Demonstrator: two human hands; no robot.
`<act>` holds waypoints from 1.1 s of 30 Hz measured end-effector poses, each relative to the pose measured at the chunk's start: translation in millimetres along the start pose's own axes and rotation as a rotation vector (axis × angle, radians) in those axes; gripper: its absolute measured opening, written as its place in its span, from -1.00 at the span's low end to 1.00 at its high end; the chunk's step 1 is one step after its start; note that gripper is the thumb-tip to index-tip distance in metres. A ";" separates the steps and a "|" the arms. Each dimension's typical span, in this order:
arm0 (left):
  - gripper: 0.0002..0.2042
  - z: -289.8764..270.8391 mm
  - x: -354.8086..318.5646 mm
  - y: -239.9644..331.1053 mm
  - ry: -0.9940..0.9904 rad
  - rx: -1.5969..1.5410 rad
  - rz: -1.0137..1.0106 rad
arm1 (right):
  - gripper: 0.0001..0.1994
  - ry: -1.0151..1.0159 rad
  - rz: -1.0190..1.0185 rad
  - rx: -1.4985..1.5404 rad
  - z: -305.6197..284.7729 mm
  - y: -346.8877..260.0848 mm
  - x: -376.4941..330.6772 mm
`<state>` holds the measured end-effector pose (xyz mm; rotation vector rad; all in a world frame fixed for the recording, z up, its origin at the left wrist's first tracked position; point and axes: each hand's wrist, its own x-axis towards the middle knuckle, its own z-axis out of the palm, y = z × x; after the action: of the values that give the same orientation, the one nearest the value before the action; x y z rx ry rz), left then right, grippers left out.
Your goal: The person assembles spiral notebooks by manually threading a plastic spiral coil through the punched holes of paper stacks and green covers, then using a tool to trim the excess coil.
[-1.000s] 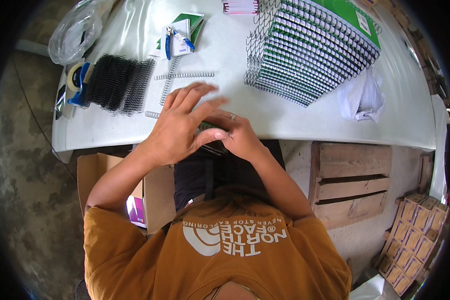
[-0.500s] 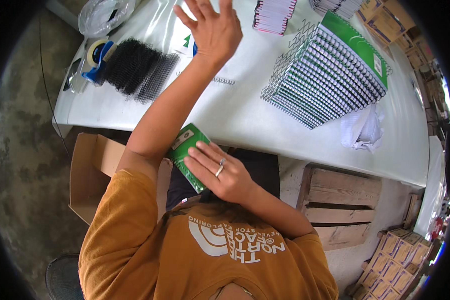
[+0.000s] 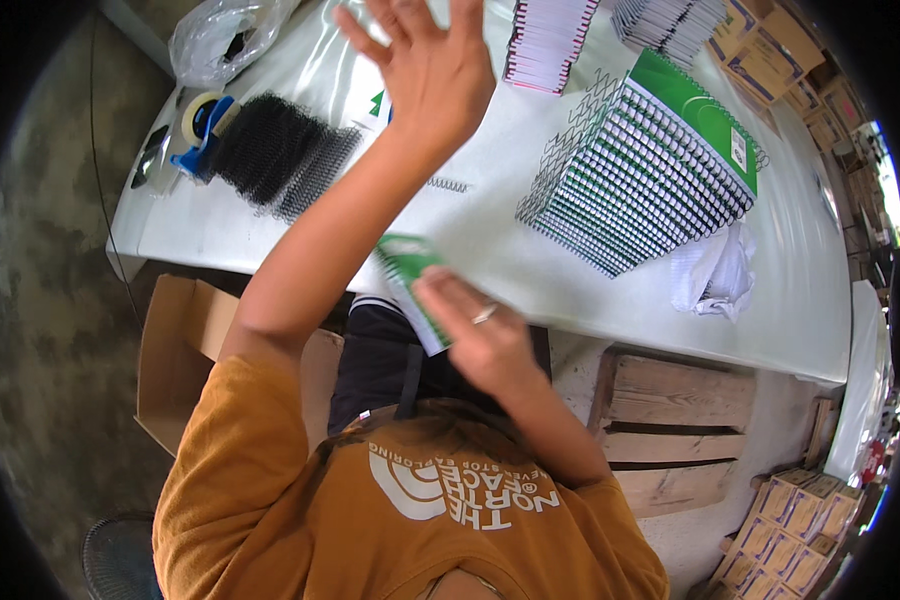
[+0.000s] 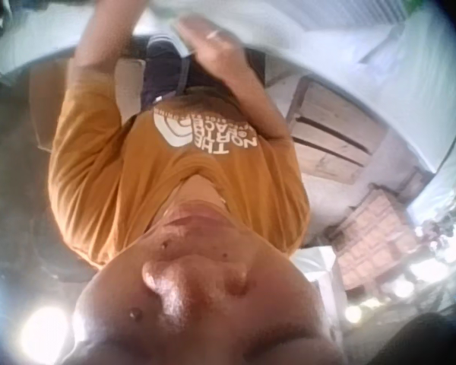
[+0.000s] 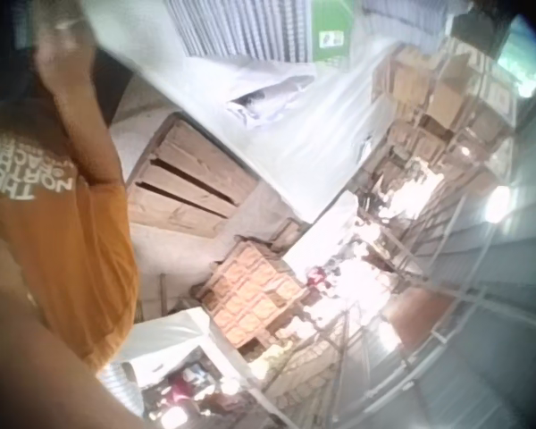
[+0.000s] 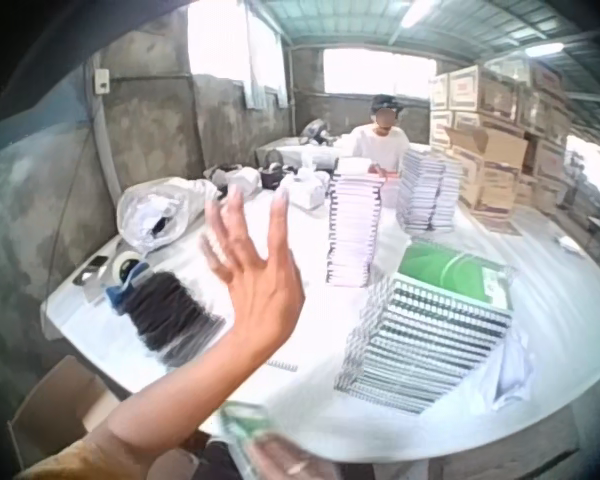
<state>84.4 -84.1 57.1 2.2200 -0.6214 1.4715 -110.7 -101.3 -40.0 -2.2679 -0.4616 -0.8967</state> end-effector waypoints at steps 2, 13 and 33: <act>-0.35 -24.4 -6.6 22.4 -0.358 -0.022 -0.082 | -0.75 0.081 0.079 -0.038 -11.8 14.7 -0.6; -0.39 0.8 -13.2 -3.3 0.076 0.023 0.112 | -0.69 0.093 -0.040 -0.029 -14.8 13.4 14.2; -0.49 -12.2 22.2 -24.5 -0.470 -0.526 0.121 | -0.59 0.158 0.364 0.373 -15.9 26.0 -9.3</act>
<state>96.8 -60.4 80.1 2.1134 -1.1547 0.7001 -111.2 -131.9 -49.2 -1.8445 -0.1221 -0.7257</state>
